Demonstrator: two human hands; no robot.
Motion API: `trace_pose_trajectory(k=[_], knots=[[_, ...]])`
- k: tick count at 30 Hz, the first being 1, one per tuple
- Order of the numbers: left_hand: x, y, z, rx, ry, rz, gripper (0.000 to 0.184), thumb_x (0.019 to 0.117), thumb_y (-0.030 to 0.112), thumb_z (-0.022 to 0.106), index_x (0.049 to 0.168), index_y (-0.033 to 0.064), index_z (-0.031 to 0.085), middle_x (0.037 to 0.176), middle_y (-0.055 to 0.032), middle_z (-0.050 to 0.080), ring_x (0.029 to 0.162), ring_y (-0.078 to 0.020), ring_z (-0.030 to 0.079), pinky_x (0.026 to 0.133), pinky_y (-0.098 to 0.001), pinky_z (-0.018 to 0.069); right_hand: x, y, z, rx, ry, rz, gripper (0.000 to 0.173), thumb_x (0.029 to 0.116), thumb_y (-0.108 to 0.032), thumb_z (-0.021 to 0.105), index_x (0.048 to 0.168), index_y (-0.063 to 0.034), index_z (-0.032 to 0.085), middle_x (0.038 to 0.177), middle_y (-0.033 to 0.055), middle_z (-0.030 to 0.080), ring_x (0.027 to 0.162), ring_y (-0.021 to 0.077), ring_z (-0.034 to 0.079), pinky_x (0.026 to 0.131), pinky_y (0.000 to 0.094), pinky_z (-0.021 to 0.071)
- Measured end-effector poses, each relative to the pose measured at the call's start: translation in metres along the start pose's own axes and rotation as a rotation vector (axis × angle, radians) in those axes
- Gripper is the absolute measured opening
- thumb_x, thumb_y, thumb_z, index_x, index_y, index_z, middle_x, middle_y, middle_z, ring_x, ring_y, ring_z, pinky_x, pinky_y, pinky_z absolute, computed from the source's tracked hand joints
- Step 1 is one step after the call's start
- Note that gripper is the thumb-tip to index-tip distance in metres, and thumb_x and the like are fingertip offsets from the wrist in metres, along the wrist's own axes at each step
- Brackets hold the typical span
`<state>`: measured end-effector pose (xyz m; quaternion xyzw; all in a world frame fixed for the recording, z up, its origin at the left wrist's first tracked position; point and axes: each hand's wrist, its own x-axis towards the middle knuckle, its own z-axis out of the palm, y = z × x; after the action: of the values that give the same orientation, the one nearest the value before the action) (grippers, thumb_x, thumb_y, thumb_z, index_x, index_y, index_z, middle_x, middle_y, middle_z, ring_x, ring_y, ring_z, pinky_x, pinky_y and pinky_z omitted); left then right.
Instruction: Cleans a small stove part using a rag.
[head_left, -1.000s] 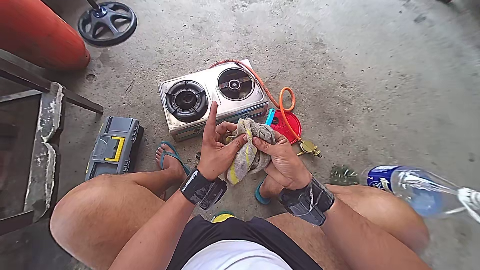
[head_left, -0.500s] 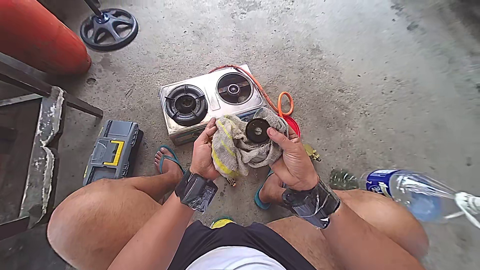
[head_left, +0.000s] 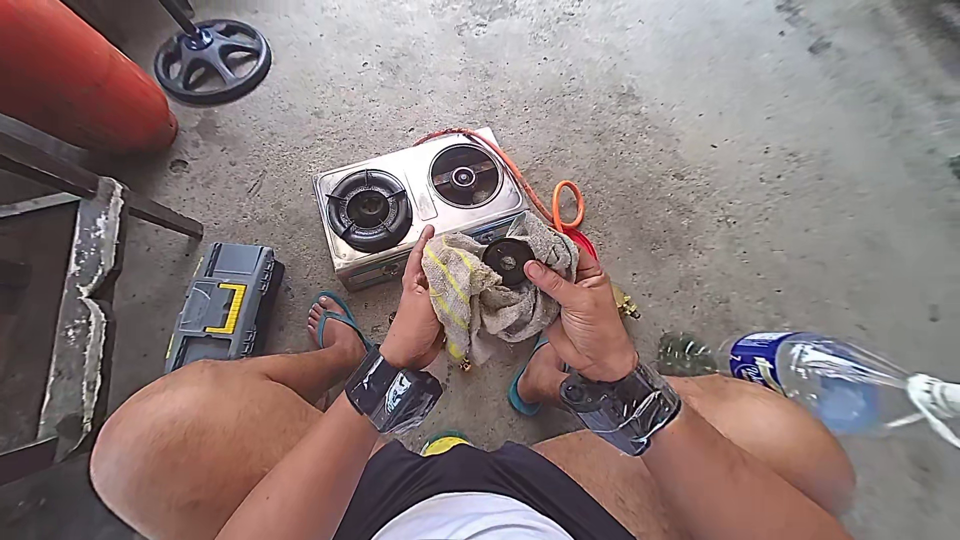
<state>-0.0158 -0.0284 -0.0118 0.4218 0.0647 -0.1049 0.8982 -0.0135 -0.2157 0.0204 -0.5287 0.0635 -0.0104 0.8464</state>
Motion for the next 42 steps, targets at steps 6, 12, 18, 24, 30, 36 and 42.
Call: trace_pose_trajectory(k=[6, 12, 18, 24, 30, 36, 42], knots=[[0.002, -0.003, 0.008, 0.168, 0.095, 0.201, 0.107, 0.0845, -0.008, 0.072, 0.164, 0.0219, 0.008, 0.099, -0.0093, 0.074, 0.087, -0.0192, 0.074, 0.082, -0.0370, 0.0637, -0.013, 0.016, 0.008, -0.302, -0.168, -0.186, 0.026, 0.0797, 0.009, 0.080, 0.104, 0.0023, 0.072, 0.098, 0.0090, 0.076, 0.092, 0.0147, 0.073, 0.089, 0.0337, 0.0633], [0.001, -0.002, 0.006, 0.190, 0.040, 0.264, 0.108, 0.0859, -0.017, 0.065, 0.164, 0.0240, 0.004, 0.104, -0.0115, 0.075, 0.091, -0.0214, 0.075, 0.087, -0.0384, 0.0626, -0.012, 0.018, 0.012, -0.065, -0.023, -0.083, 0.027, 0.0816, 0.011, 0.078, 0.107, 0.0036, 0.071, 0.101, 0.0138, 0.074, 0.094, 0.0192, 0.073, 0.088, 0.0384, 0.0633], [0.003, -0.001, 0.010, -0.079, 0.233, 0.027, 0.094, 0.0936, -0.012, 0.055, 0.164, 0.0261, 0.006, 0.096, -0.0137, 0.072, 0.079, -0.0193, 0.074, 0.074, -0.0358, 0.0637, -0.005, 0.014, 0.013, 0.140, 0.079, 0.052, 0.030, 0.0870, 0.011, 0.072, 0.116, 0.0025, 0.067, 0.106, 0.0175, 0.071, 0.095, 0.0237, 0.072, 0.088, 0.0455, 0.0627], [0.001, 0.001, 0.005, -0.118, 0.170, -0.061, 0.064, 0.1057, 0.008, 0.047, 0.161, 0.0236, 0.019, 0.118, -0.0098, 0.067, 0.099, -0.0169, 0.071, 0.085, -0.0353, 0.0612, -0.006, 0.013, 0.011, 0.143, 0.046, 0.084, 0.028, 0.0902, 0.008, 0.070, 0.117, 0.0023, 0.066, 0.106, 0.0172, 0.071, 0.095, 0.0231, 0.072, 0.088, 0.0442, 0.0627], [0.005, -0.002, 0.004, 0.087, 0.086, 0.123, 0.099, 0.0901, -0.012, 0.064, 0.164, 0.0235, 0.008, 0.105, -0.0132, 0.073, 0.089, -0.0219, 0.074, 0.083, -0.0385, 0.0633, -0.010, 0.016, 0.011, -0.119, -0.086, -0.049, 0.030, 0.0838, 0.008, 0.078, 0.112, 0.0051, 0.069, 0.104, 0.0150, 0.073, 0.096, 0.0202, 0.073, 0.091, 0.0385, 0.0626], [0.002, -0.002, 0.005, 0.192, -0.052, 0.181, 0.082, 0.0987, -0.005, 0.056, 0.165, 0.0241, 0.016, 0.124, -0.0083, 0.068, 0.106, -0.0173, 0.070, 0.096, -0.0373, 0.0586, -0.013, 0.017, 0.012, -0.023, -0.144, 0.023, 0.030, 0.0826, 0.008, 0.079, 0.111, 0.0043, 0.069, 0.104, 0.0148, 0.074, 0.097, 0.0194, 0.073, 0.091, 0.0386, 0.0624], [0.003, -0.007, 0.008, 0.318, -0.084, 0.139, 0.084, 0.0967, -0.001, 0.063, 0.165, 0.0134, 0.017, 0.125, -0.0129, 0.064, 0.105, -0.0182, 0.068, 0.094, -0.0347, 0.0587, -0.010, 0.016, 0.008, 0.116, -0.090, 0.108, 0.040, 0.0819, 0.010, 0.078, 0.120, 0.0050, 0.064, 0.109, 0.0181, 0.072, 0.100, 0.0230, 0.073, 0.092, 0.0421, 0.0620]])
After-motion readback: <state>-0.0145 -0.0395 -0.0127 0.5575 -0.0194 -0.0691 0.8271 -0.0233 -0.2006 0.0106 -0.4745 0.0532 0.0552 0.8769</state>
